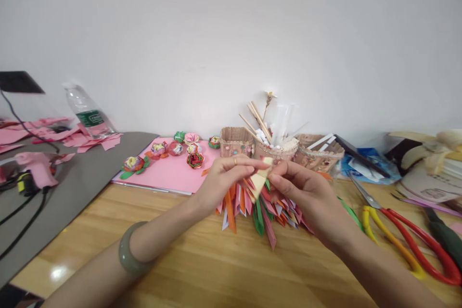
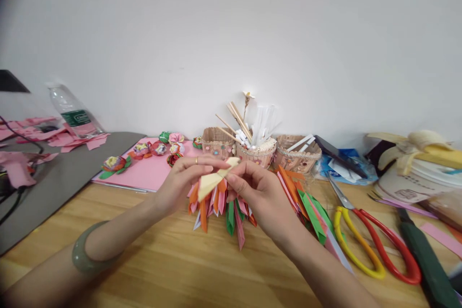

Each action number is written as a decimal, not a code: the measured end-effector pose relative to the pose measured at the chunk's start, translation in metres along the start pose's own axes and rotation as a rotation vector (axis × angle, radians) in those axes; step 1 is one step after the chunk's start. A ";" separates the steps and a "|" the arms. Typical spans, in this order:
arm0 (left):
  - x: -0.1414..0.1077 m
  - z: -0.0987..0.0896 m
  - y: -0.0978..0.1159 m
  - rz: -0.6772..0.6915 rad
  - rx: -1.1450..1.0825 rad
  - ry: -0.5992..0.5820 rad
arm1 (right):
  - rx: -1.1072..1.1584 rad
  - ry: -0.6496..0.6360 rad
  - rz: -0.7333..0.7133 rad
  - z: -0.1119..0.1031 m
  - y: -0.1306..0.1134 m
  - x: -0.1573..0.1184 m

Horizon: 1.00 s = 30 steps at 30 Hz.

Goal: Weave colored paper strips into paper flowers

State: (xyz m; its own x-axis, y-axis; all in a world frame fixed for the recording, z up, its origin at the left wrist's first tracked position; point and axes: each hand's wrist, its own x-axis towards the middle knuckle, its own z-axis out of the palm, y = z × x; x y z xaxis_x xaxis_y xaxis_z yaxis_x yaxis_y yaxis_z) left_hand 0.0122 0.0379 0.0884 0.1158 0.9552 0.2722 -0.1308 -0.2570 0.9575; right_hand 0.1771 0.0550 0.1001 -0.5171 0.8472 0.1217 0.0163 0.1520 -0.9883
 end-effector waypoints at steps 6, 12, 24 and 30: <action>0.002 0.004 -0.002 -0.029 -0.072 0.019 | 0.006 0.048 0.003 -0.002 0.001 0.000; 0.001 0.004 -0.003 0.139 0.086 0.090 | 0.070 0.068 0.094 -0.002 0.004 0.003; 0.001 0.007 -0.009 -0.029 -0.133 0.051 | 0.028 0.098 0.000 -0.004 0.008 0.003; 0.002 0.004 -0.008 0.159 0.085 0.093 | 0.157 0.062 0.102 0.000 0.004 0.003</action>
State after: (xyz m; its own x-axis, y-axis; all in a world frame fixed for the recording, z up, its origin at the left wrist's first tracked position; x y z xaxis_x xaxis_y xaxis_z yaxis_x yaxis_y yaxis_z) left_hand 0.0172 0.0413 0.0814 0.0082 0.9101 0.4144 -0.0560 -0.4133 0.9089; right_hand 0.1757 0.0579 0.0962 -0.4662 0.8844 0.0209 -0.0700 -0.0134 -0.9975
